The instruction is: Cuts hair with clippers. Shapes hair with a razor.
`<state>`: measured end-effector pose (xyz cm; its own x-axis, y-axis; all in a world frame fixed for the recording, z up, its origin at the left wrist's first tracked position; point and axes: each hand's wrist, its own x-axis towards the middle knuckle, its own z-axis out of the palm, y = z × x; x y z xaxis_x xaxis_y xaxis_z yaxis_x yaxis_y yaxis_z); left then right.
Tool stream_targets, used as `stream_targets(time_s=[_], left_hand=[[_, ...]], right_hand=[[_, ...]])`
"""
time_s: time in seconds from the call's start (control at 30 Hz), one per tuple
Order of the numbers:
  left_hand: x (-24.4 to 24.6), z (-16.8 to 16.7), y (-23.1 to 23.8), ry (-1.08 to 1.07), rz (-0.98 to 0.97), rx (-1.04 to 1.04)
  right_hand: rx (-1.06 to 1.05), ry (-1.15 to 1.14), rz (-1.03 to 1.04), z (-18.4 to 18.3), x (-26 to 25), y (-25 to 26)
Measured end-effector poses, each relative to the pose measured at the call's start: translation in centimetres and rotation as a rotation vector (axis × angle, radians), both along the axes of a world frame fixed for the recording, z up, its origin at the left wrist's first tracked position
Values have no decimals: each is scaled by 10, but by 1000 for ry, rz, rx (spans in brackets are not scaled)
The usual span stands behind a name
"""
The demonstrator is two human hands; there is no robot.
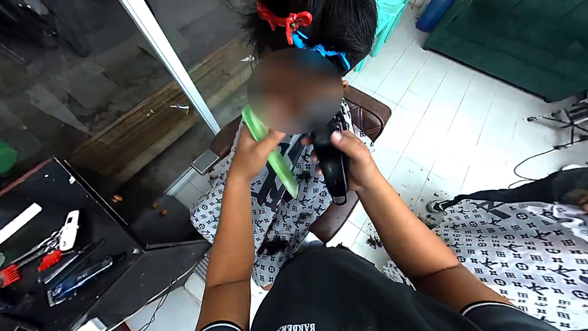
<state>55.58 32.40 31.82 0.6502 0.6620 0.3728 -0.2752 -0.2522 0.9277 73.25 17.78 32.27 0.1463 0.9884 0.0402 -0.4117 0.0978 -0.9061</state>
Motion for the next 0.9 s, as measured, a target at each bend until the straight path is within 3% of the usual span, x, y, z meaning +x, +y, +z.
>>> stream_targets(time_s=[0.17, 0.9], left_hand=[[-7, -2, -9, 20, -127, 80], [-10, 7, 19, -1, -41, 91]], right_hand=[[123, 36, -117, 4, -26, 22], [53, 52, -256, 18, -37, 62]])
